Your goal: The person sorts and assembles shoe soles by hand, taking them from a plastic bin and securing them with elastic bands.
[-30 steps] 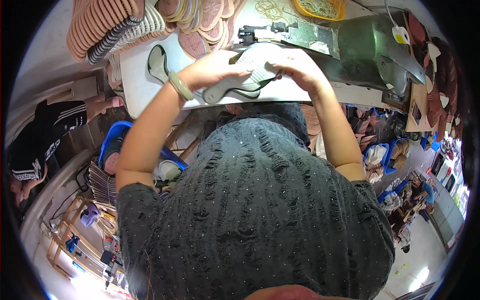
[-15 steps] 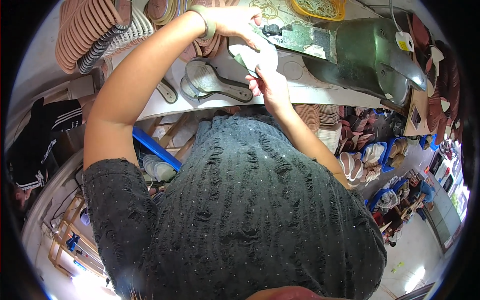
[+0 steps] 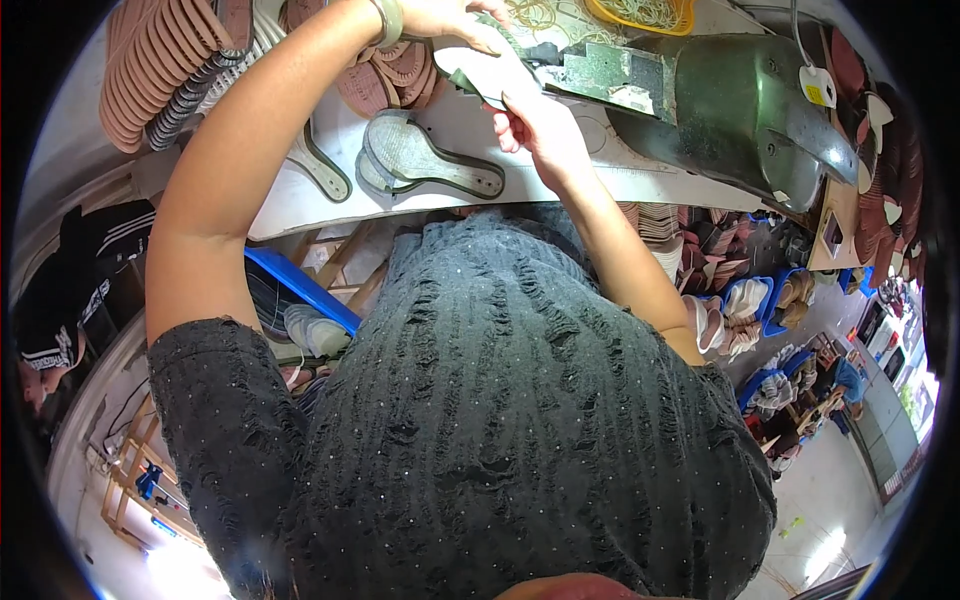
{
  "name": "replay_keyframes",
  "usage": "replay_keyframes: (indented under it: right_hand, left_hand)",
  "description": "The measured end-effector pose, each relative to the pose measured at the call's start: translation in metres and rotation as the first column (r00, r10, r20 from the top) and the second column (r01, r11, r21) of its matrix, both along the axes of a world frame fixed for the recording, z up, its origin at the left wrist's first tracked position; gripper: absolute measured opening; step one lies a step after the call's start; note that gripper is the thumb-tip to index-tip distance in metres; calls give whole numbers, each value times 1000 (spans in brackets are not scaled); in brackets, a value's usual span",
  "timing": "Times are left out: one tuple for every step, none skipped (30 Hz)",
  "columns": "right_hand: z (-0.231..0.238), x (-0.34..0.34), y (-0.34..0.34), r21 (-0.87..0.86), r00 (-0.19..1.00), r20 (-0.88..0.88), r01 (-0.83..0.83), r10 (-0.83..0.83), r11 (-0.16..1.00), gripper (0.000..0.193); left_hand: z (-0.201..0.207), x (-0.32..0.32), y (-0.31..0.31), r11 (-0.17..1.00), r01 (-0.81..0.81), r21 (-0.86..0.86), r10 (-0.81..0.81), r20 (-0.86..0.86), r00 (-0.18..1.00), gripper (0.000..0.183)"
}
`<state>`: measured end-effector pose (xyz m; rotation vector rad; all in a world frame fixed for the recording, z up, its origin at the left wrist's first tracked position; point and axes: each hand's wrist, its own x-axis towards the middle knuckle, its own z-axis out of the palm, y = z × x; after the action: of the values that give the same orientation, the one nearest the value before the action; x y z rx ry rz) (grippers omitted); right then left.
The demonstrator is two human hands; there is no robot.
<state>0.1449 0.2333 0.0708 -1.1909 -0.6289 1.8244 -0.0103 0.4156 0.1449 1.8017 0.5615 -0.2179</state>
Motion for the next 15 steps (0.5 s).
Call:
replay_keyframes:
  right_hand:
    - [4,-1,3,6,999,43,0,-1,1000,31]
    - [6,-2,5,4,999,42,0,-1,1000,31]
    - [8,-2,6,13,996,85,-4,3,1000,32]
    - [9,-3,8,21,992,128,-9,6,1000,32]
    - [10,-4,9,19,992,127,-8,5,1000,32]
    - [12,-5,10,25,988,152,18,-21,1000,33]
    - [13,-6,11,33,983,176,43,-48,999,35]
    - [13,-5,13,32,983,177,45,-50,998,35]
    - [14,-4,14,47,979,199,28,-37,998,36]
    - [15,-3,16,62,975,220,11,-24,998,37]
    - [18,-3,17,61,976,218,11,-24,998,37]
    - [21,-2,18,50,968,249,-10,-2,999,38]
    - [22,-2,18,38,960,280,-32,20,999,39]
    - [22,-1,18,38,960,279,-30,19,999,39]
    - [21,0,18,52,962,273,-34,19,998,40]
  left_hand:
    - [1,-2,2,1000,-9,20,10,-5,1000,41]
    - [1,-4,3,1000,-10,19,10,-6,1000,41]
    - [3,-4,4,998,34,47,-35,33,999,40]
    - [6,-4,5,994,75,76,-81,70,994,40]
    - [8,-6,4,996,62,68,-66,51,997,38]
    - [8,-7,2,996,65,67,-68,52,996,38]
    - [8,-9,1,996,50,67,-52,31,998,38]
    - [8,-10,0,997,35,68,-36,9,999,38]
    - [9,-11,-5,997,35,67,-36,6,999,38]
    - [10,-13,-12,997,-53,-54,55,53,997,37]
    - [9,-15,-17,975,-134,-177,151,87,985,37]
    - [6,-18,-20,975,-133,-177,150,86,985,37]
    - [4,-21,-23,987,-154,-50,156,41,987,37]
    - [1,-23,-25,983,-167,79,167,-3,986,37]
    - [4,-24,-32,982,-182,43,175,125,977,38]
